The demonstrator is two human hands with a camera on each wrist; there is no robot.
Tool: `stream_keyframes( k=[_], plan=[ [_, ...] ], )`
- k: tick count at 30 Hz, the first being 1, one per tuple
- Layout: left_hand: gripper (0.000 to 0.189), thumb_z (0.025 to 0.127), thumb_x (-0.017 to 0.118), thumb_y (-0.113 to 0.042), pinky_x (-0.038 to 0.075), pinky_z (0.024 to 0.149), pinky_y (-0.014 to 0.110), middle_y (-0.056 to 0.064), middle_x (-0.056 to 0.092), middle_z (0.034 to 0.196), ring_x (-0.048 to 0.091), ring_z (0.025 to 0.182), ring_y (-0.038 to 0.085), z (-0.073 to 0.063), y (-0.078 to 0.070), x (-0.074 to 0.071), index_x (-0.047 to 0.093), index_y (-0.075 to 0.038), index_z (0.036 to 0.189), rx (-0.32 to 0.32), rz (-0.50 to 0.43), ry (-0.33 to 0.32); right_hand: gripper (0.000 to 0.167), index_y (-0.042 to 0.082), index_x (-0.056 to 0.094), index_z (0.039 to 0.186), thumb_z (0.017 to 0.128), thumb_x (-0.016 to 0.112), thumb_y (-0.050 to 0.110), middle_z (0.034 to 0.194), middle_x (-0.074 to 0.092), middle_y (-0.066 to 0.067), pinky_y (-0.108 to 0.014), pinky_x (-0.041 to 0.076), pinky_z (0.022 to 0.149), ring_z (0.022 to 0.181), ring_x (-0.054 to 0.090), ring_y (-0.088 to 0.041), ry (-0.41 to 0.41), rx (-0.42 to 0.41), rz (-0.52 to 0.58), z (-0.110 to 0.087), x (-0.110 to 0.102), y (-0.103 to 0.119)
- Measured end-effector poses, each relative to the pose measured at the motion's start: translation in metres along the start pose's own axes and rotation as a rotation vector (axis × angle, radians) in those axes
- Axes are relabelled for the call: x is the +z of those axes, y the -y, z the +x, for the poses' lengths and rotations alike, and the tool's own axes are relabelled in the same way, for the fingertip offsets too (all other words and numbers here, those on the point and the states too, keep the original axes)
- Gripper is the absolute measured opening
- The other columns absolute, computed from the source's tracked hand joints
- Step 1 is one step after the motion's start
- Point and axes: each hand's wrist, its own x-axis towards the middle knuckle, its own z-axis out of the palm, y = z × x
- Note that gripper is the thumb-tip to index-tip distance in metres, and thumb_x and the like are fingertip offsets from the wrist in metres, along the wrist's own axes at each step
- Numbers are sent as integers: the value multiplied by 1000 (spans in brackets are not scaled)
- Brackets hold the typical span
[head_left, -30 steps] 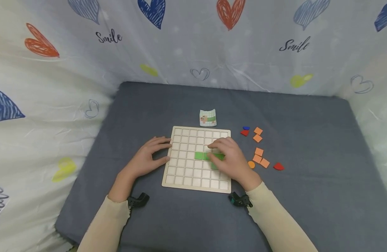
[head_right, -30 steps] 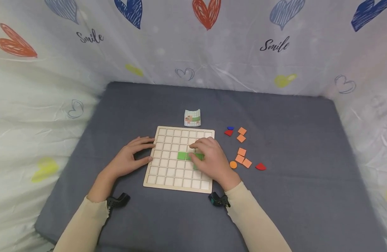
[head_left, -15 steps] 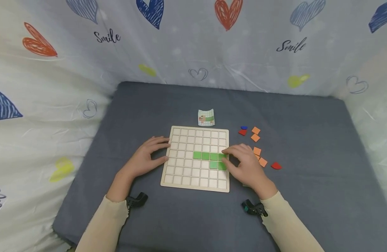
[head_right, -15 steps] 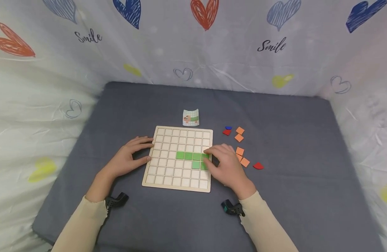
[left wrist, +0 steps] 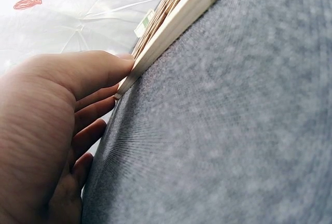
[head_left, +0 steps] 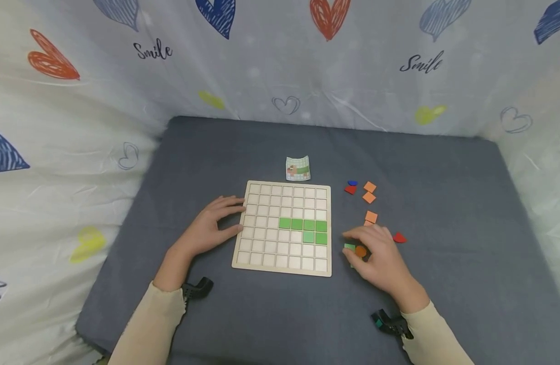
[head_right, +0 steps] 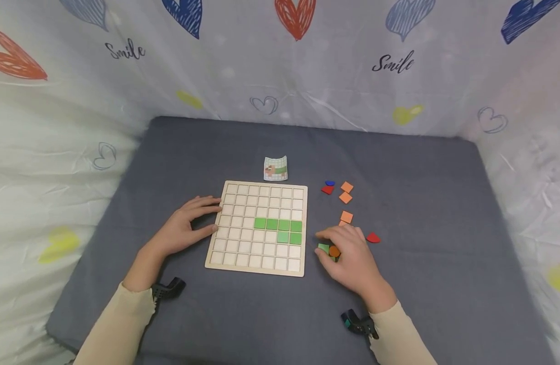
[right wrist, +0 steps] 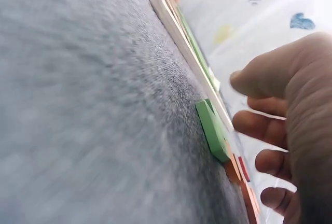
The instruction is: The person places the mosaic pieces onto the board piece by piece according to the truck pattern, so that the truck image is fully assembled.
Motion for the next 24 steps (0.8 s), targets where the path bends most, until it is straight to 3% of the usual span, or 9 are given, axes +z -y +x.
stream_keyframes(
  k=[10, 15, 24],
  plan=[
    [54, 102, 83, -31, 17, 139, 50, 6, 52, 165, 35, 161, 33, 1, -2, 0, 68, -12, 150, -19, 0, 3, 37, 12, 79, 119, 85, 94, 13, 120, 74, -1, -46, 44, 96, 110, 63, -23, 39, 70, -43, -15, -2, 0],
    [55, 102, 83, -32, 17, 139, 50, 6, 52, 165, 35, 161, 33, 1, -2, 1, 68, -13, 151, -23, 2, 10, 35, 13, 81, 115, 83, 94, 13, 117, 73, -2, -48, 42, 93, 107, 63, -25, 44, 78, -77, -15, 0, 0],
    [54, 102, 83, -30, 17, 139, 50, 7, 52, 165, 35, 161, 34, 1, -4, -1, 68, -11, 151, -19, 7, 10, 25, 14, 81, 105, 82, 92, 14, 105, 71, 2, -38, 35, 79, 94, 57, -18, 23, 46, -101, -13, 2, -2]
  ],
)
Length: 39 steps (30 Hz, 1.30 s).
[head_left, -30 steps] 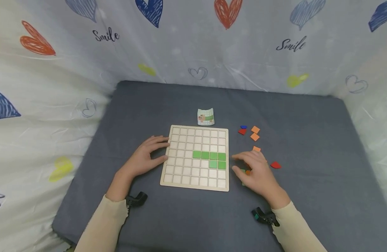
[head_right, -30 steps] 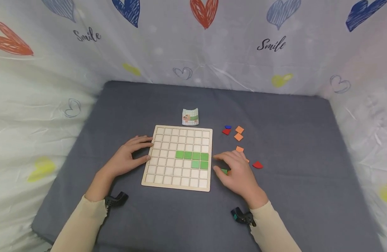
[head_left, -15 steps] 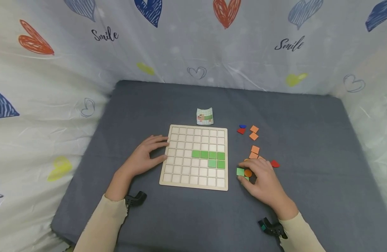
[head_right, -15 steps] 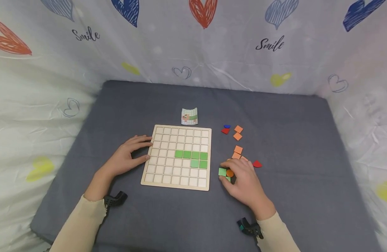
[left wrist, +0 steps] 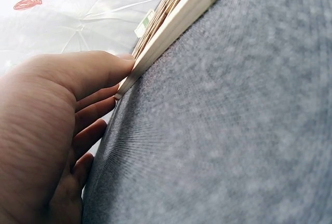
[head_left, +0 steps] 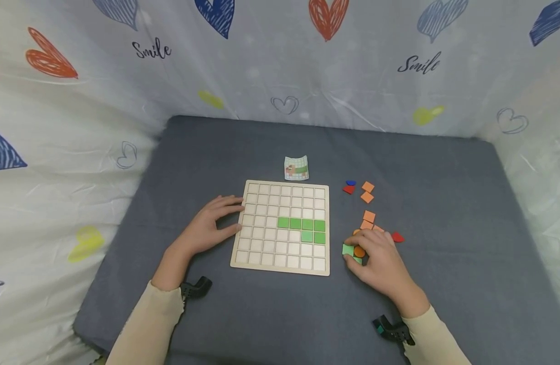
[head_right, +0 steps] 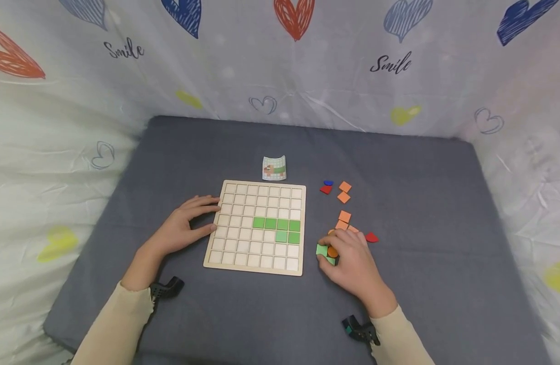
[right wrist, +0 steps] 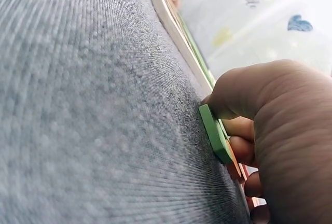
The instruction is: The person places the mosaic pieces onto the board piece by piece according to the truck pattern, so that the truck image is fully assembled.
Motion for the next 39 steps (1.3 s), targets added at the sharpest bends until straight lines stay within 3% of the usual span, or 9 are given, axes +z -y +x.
stream_keyframes(
  k=[12, 20, 27, 39],
  plan=[
    [54, 102, 83, -30, 18, 139, 51, 8, 52, 165, 36, 160, 36, 0, 1, 0, 68, -11, 150, 11, -7, -6, 24, 13, 80, 103, 82, 92, 14, 102, 70, 2, -36, 33, 77, 91, 55, -16, -12, -17, 20, 0, 1, -2],
    [54, 102, 83, -31, 18, 139, 51, 6, 52, 165, 35, 161, 33, 0, 1, 0, 68, -12, 151, 0, 5, -3, 23, 12, 80, 105, 84, 91, 10, 105, 72, 1, -40, 40, 82, 95, 61, -20, -22, -32, 63, 5, 1, -4],
    [53, 102, 83, -30, 19, 139, 52, 6, 53, 165, 36, 161, 33, 1, -1, -1, 69, -12, 149, -12, -3, -5, 23, 12, 81, 107, 87, 91, 14, 105, 70, 4, -43, 45, 90, 95, 60, -17, 5, -53, 104, 17, 4, 2],
    [54, 102, 83, -30, 18, 139, 49, 7, 54, 164, 37, 160, 33, 2, 0, 0, 69, -11, 150, 5, -5, -10, 20, 11, 80, 109, 90, 86, 15, 106, 70, 3, -37, 45, 80, 92, 59, -15, 31, -184, 121, 48, 21, 22]
  ],
)
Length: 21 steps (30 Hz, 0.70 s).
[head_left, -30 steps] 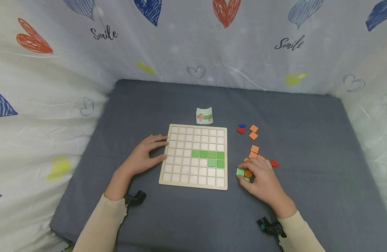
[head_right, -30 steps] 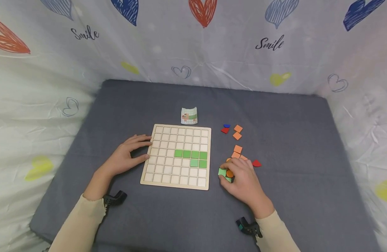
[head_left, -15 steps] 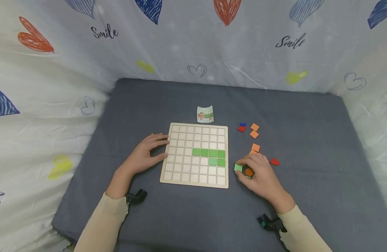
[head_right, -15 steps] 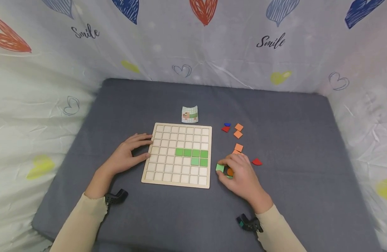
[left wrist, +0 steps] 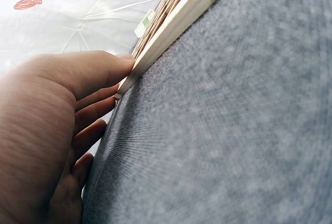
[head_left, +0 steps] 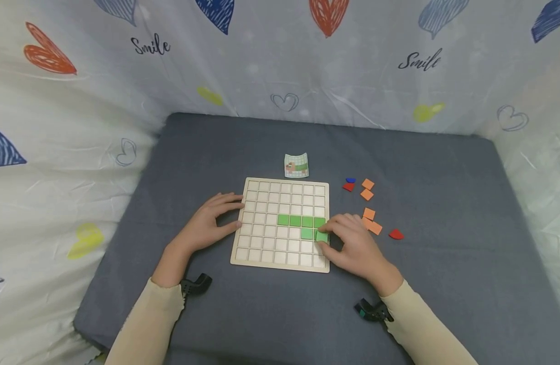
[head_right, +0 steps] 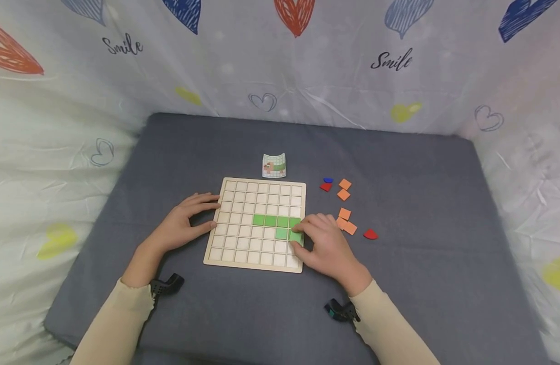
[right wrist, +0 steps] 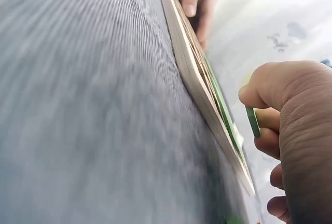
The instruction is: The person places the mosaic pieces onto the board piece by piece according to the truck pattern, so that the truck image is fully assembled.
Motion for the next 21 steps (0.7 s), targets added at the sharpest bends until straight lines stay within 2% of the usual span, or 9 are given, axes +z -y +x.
stream_keyframes(
  k=[5, 14, 21],
  plan=[
    [54, 102, 83, -31, 18, 139, 49, 7, 53, 164, 36, 160, 33, 0, 0, 0, 68, -11, 150, 3, -2, 3, 18, 12, 80, 108, 91, 86, 16, 105, 69, 3, -38, 45, 81, 92, 59, -16, 15, -32, 9, 11, 10, 6],
    [54, 102, 83, -31, 17, 139, 50, 7, 53, 165, 36, 161, 34, 0, 0, 0, 68, -11, 150, -1, -6, 0, 19, 13, 81, 109, 93, 86, 20, 105, 68, 4, -39, 47, 85, 95, 60, -16, 46, -40, 28, 26, 23, 13],
    [54, 103, 82, -32, 17, 139, 51, 6, 52, 166, 34, 162, 33, -1, 1, 0, 68, -12, 151, -3, -10, 5, 18, 14, 81, 109, 93, 85, 22, 104, 69, 5, -40, 50, 87, 93, 60, -15, 70, -63, 4, 36, 33, 19]
  ],
)
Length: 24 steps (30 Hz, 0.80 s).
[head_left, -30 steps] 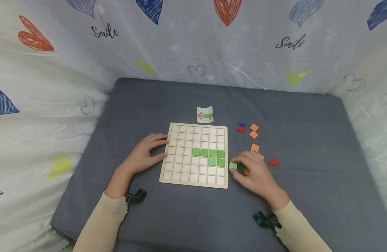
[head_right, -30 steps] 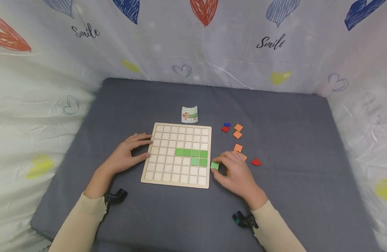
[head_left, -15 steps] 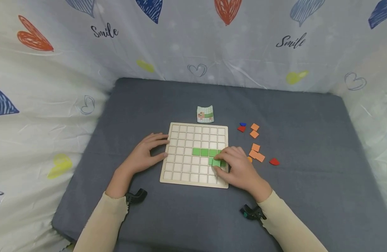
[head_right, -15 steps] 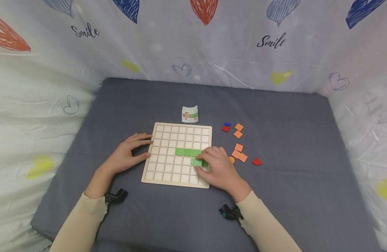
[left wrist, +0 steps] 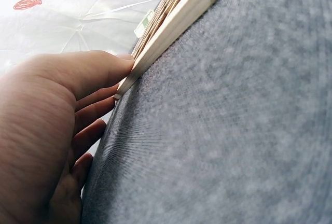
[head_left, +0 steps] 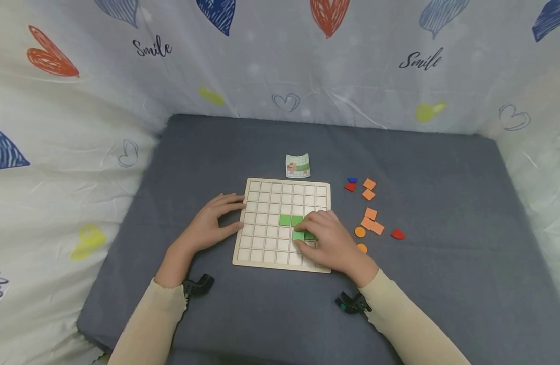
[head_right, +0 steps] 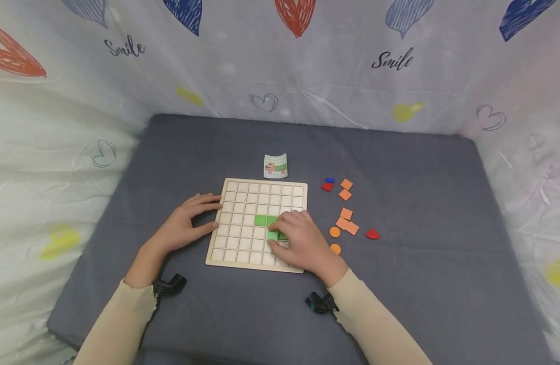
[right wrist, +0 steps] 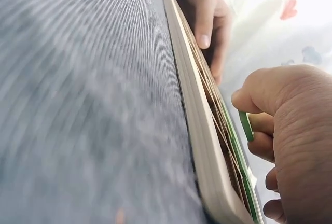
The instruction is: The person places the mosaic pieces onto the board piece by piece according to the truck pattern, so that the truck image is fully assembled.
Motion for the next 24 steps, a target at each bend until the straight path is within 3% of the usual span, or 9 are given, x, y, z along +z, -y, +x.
stream_keyframes(
  k=[14, 24],
  plan=[
    [53, 102, 82, -31, 16, 140, 50, 6, 53, 165, 35, 161, 33, 0, -1, 1, 69, -12, 150, 2, -9, -10, 19, 16, 80, 113, 97, 83, 26, 109, 69, 5, -35, 49, 82, 94, 59, -16, 44, 6, -53, 22, 17, 11],
    [53, 102, 83, -31, 16, 139, 51, 5, 53, 165, 34, 162, 33, 0, -2, 1, 69, -12, 150, -11, -10, -5, 22, 17, 81, 114, 95, 87, 26, 107, 69, 5, -35, 48, 79, 90, 59, -16, 57, 19, -79, 25, 20, 12]
  ],
)
